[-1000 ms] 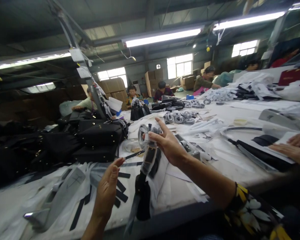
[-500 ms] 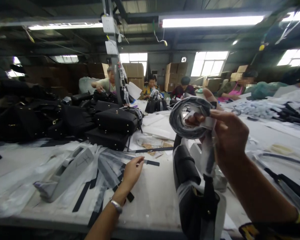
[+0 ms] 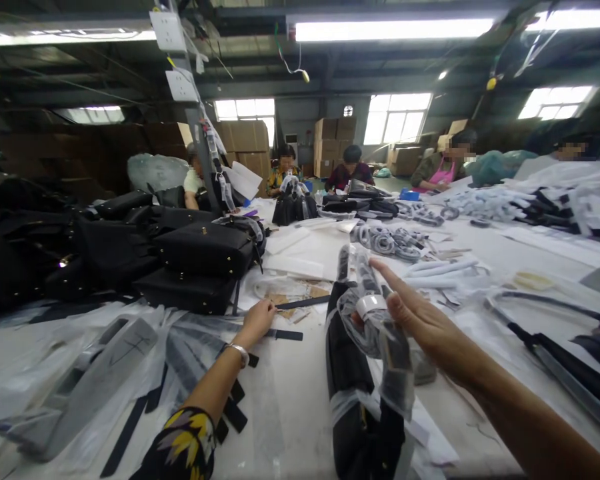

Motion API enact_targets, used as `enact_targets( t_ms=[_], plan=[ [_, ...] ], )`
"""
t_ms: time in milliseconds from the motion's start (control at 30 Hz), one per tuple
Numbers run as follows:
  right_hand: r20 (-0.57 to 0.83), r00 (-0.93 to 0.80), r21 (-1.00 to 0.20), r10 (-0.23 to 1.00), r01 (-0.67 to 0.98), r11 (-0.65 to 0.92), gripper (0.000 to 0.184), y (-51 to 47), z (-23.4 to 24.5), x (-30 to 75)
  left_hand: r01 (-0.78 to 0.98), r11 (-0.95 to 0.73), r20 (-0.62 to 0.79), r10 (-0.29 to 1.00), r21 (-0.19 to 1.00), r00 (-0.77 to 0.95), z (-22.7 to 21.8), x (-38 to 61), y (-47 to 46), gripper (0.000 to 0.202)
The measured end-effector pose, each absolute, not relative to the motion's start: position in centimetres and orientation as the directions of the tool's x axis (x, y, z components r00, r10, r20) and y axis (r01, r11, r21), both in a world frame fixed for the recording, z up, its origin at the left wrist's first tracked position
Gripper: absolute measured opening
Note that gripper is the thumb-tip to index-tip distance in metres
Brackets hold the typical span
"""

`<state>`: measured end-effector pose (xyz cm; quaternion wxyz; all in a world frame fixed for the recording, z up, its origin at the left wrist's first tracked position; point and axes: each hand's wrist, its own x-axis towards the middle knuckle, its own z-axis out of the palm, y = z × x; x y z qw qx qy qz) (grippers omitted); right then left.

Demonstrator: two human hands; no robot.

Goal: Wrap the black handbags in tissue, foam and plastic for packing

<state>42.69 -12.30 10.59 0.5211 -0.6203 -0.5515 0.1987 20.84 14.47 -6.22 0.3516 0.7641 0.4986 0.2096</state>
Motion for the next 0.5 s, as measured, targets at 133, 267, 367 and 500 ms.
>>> enact_targets(
  t_ms=[133,267,367,500],
  plan=[
    [0.364,0.247,-0.581,0.898,0.814,0.011,0.062,-12.7,11.0,43.9,0.42,-0.206,-0.007,0.892,0.884,0.452,-1.7,20.1,15.5,0.031],
    [0.591,0.259,-0.549,0.764,0.823,0.145,0.042,-12.4,11.5,44.1,0.146,-0.167,0.079,0.878,0.975,0.473,5.0,19.5,15.1,0.03],
    [0.719,0.229,-0.54,0.656,0.779,0.319,0.026,-11.9,12.7,43.5,-0.024,-0.146,0.138,0.854,0.989,0.501,10.1,19.4,13.6,0.032],
    [0.731,0.15,-0.578,0.666,0.656,0.486,0.024,-10.4,14.8,42.3,-0.159,-0.129,0.197,0.808,0.979,0.555,15.6,20.1,10.7,0.037]
  ],
)
